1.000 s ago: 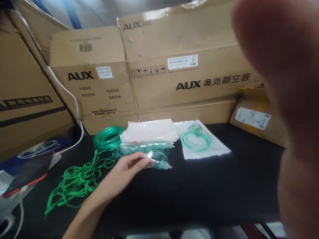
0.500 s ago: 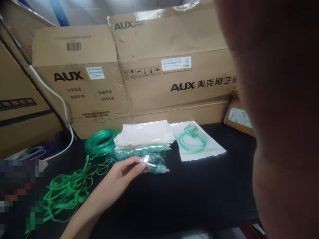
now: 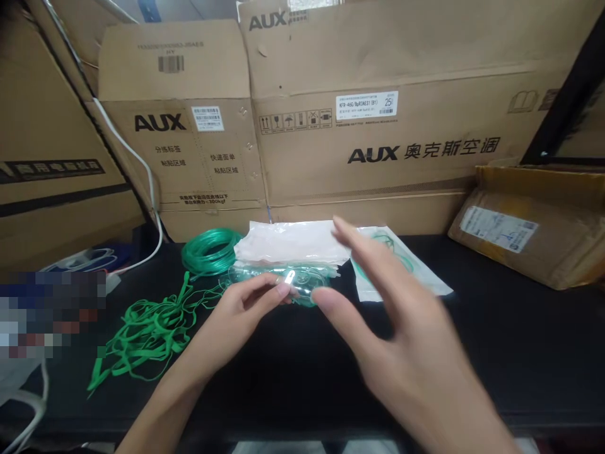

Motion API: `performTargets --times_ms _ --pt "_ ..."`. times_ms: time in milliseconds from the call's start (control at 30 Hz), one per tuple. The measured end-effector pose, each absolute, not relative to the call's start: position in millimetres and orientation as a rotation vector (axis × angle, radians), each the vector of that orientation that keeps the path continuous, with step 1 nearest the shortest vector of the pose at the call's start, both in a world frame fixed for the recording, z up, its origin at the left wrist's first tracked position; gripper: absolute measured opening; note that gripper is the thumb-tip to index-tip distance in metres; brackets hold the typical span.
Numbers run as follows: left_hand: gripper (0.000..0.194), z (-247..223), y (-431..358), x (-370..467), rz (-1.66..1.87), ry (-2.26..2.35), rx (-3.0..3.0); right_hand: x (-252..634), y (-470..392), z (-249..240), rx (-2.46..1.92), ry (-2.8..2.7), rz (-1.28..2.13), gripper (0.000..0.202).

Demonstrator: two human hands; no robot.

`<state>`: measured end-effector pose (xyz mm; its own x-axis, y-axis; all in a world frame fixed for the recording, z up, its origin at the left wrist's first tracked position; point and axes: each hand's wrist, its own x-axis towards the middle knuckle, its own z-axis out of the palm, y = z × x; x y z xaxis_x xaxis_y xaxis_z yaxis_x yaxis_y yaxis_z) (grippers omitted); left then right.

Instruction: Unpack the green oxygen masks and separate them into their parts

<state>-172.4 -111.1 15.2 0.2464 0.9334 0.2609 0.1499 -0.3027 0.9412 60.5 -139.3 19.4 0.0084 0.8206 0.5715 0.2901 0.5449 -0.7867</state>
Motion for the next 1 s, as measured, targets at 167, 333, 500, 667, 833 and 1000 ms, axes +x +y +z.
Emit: performTargets --times_ms 167,333,500,667,833,1000 --pt "0.026 16 -114 -171 1.231 0.998 1.723 29 -106 15 -1.058 -1.590 0.935 0.044" --pt "0.027 13 -113 -174 1.246 1.015 1.821 31 -102 9 -1.039 -1.474 1.232 0.040" --pt "0.023 6 -107 -177 1.252 1.056 1.880 31 -103 11 -0.855 -1.309 1.466 0.033" --pt "0.017 3 -105 -177 1.312 1.026 1.850 29 -102 11 -0.763 -1.316 1.531 0.023" --pt "0.018 5 -105 -176 1.325 0.992 1.824 24 -107 12 -0.807 -1.301 1.423 0.021" --pt "0.014 5 -106 -174 1.330 0.998 1.827 21 -112 13 -0.905 -1.326 1.276 0.023"
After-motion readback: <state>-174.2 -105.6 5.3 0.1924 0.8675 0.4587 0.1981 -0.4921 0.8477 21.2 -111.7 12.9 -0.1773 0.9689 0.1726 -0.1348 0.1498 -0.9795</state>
